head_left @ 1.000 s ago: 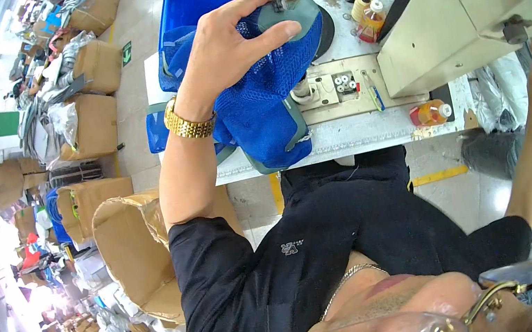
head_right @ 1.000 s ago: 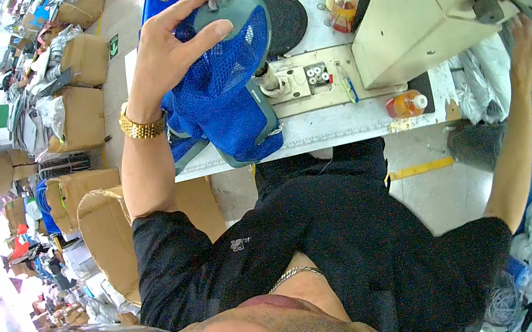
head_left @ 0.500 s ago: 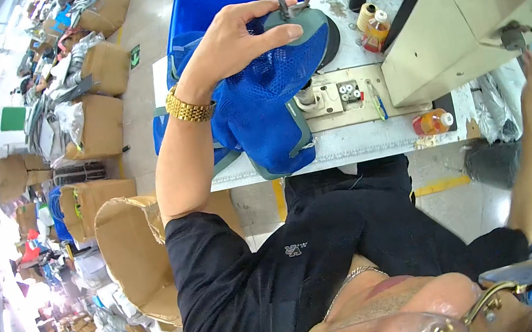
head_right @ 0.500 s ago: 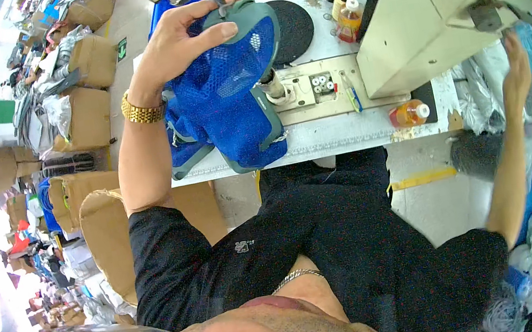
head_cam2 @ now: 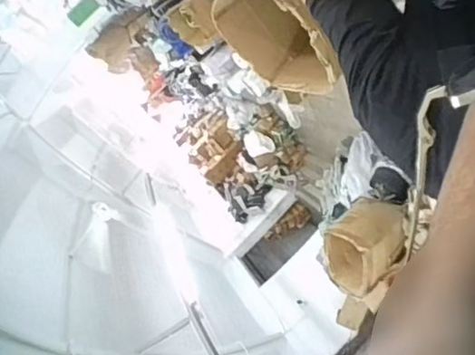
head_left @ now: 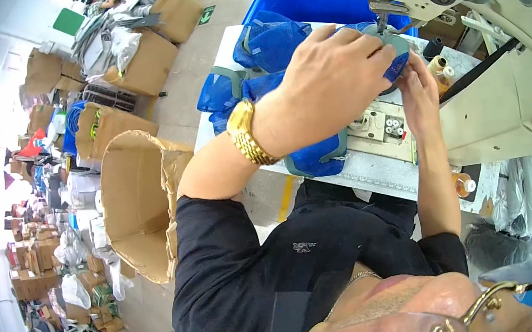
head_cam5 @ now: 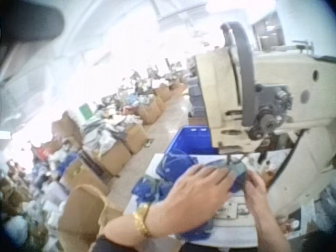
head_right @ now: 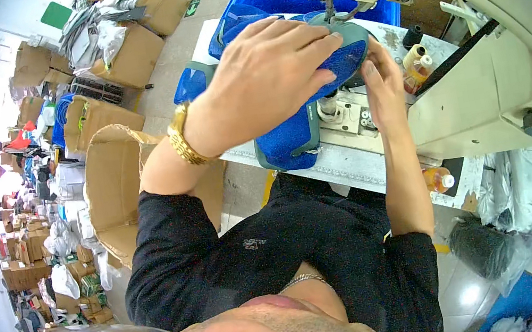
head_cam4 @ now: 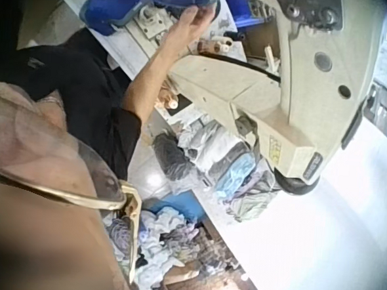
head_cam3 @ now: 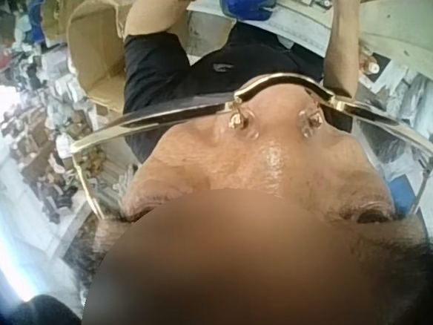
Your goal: Sewing a label or strap onto a blue mesh pouch using an industrial sewing machine.
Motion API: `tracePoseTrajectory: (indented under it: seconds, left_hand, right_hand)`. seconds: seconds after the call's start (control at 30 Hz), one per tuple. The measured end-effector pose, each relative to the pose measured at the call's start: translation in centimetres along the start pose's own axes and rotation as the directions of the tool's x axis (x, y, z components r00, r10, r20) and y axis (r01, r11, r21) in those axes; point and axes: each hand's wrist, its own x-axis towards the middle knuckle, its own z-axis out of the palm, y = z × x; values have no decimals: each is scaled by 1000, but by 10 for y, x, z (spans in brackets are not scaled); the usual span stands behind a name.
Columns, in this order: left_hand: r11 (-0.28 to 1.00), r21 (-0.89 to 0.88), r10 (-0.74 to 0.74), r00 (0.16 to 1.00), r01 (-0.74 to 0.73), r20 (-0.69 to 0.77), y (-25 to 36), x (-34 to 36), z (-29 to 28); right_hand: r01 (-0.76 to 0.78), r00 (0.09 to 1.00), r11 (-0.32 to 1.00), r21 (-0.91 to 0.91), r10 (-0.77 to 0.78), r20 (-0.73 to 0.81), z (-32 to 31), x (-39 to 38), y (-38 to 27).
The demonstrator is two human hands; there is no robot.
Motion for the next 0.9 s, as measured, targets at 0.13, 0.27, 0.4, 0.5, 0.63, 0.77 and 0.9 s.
tracePoseTrajectory:
  seconds: [0.13, 0.27, 0.4, 0.5, 0.63, 0.77, 0.9]
  left_hand:
    - [993, 108, 65, 987, -50, -146, -20, -5, 14]
    - [1000, -12, 23, 991, -25, -129, -24, 4, 10]
    - [999, 40, -9, 991, 15, -132, -19, 5, 12]
    - [997, 32, 80, 977, -76, -196, -24, 6, 18]
    - [996, -8, 80, 977, -83, -196, -32, 5, 22]
    - [990, 13, 139, 946, -141, -295, -38, -8, 42]
    - [989, 67, 147, 926, -132, -348, -38, -13, 55]
  right_hand:
    - [-163, 980, 921, 355, 110, 165, 30, 8, -15]
    - [-262, 964, 840, 475, 200, 177, 42, 16, -16]
    - [-294, 956, 705, 645, 211, 205, 62, 14, -27]
    - [-262, 964, 728, 634, 225, 141, 70, 12, -37]
    - [-79, 997, 954, 288, 68, 46, 64, 17, -33]
    - [-77, 997, 997, -8, 77, 19, 58, 18, -43]
    - [-9, 998, 980, -197, -4, -67, 54, 21, -44]
